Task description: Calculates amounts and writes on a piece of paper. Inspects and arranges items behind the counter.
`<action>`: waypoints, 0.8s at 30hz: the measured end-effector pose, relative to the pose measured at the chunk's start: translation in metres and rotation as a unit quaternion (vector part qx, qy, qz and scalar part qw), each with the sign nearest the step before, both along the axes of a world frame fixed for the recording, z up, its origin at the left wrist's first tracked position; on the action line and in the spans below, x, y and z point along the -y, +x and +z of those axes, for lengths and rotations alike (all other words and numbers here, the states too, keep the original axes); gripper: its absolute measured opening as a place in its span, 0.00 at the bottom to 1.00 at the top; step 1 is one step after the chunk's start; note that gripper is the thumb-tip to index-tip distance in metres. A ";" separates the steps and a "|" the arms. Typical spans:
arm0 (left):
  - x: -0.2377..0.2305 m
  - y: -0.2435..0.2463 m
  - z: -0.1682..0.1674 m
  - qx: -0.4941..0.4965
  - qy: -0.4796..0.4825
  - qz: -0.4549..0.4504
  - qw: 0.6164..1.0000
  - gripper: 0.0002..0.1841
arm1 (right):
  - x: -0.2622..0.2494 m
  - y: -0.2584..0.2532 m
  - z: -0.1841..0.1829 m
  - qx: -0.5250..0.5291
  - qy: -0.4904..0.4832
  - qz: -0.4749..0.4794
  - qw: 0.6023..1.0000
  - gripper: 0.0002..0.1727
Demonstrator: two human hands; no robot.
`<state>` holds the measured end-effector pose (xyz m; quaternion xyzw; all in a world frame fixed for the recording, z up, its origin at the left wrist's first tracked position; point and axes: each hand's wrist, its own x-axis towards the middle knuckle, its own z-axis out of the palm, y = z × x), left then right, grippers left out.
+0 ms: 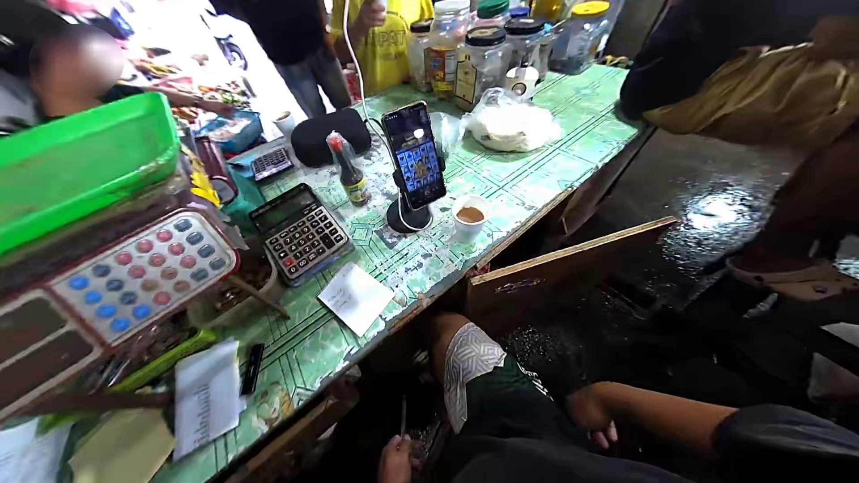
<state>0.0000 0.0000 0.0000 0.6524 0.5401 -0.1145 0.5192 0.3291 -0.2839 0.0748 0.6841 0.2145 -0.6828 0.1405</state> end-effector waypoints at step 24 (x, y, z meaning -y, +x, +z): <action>-0.140 0.105 0.240 0.194 0.522 -0.080 0.827 0.28 | -0.127 0.019 0.274 0.188 0.589 0.140 0.774 0.18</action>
